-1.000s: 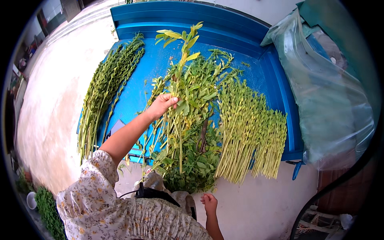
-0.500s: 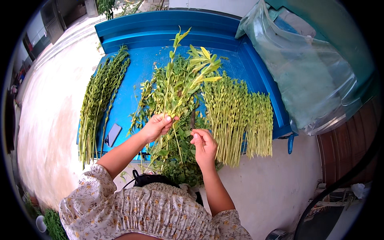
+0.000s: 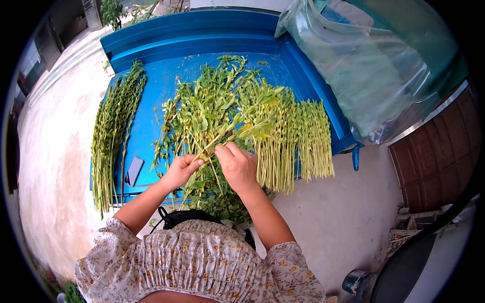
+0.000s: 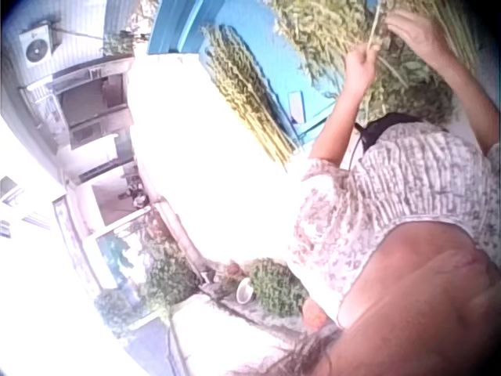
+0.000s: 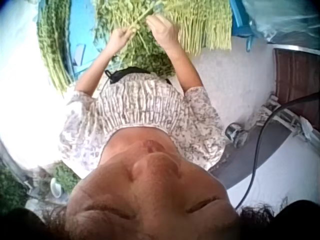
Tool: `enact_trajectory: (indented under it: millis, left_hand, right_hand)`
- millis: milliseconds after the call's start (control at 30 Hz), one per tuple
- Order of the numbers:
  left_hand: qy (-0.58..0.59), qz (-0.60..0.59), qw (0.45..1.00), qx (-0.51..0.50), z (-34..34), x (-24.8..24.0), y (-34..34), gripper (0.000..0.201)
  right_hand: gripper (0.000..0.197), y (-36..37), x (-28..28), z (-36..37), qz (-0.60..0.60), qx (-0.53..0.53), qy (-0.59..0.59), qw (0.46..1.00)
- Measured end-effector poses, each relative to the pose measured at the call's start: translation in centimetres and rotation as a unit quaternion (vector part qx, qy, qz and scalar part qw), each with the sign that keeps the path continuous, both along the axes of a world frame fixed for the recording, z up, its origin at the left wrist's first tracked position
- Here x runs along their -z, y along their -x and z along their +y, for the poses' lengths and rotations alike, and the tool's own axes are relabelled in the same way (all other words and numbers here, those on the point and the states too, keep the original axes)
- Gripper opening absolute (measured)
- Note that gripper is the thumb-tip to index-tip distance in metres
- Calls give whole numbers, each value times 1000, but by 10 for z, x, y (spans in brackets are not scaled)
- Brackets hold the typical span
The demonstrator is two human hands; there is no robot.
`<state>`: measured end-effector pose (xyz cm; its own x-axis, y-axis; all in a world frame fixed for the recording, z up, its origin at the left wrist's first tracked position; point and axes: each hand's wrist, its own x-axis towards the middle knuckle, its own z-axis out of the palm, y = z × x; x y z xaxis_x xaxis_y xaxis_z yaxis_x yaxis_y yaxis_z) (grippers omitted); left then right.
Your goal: The person strips leaves from green plant stems by hand and with shears, placing the leaves in a pile and the bare stems in a separate bundle.
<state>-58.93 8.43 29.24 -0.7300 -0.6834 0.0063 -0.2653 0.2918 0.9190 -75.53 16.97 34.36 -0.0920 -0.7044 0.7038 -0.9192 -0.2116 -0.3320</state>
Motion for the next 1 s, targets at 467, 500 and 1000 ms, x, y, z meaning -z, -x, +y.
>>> enact_trajectory:
  millis: [467, 500, 1000]
  left_hand:
    - [-228, 26, 961, 154, -2, 4, -22, 32]
    - [-225, 16, 963, 148, -1, 3, -25, 32]
    - [-256, -28, 953, 160, 12, 8, -33, 33]
  right_hand:
    - [12, 41, -39, 53, -195, 60, 146, 968]
    - [17, 48, -44, 50, -167, 68, 139, 974]
    - [14, 80, -28, 32, -201, 24, -54, 978]
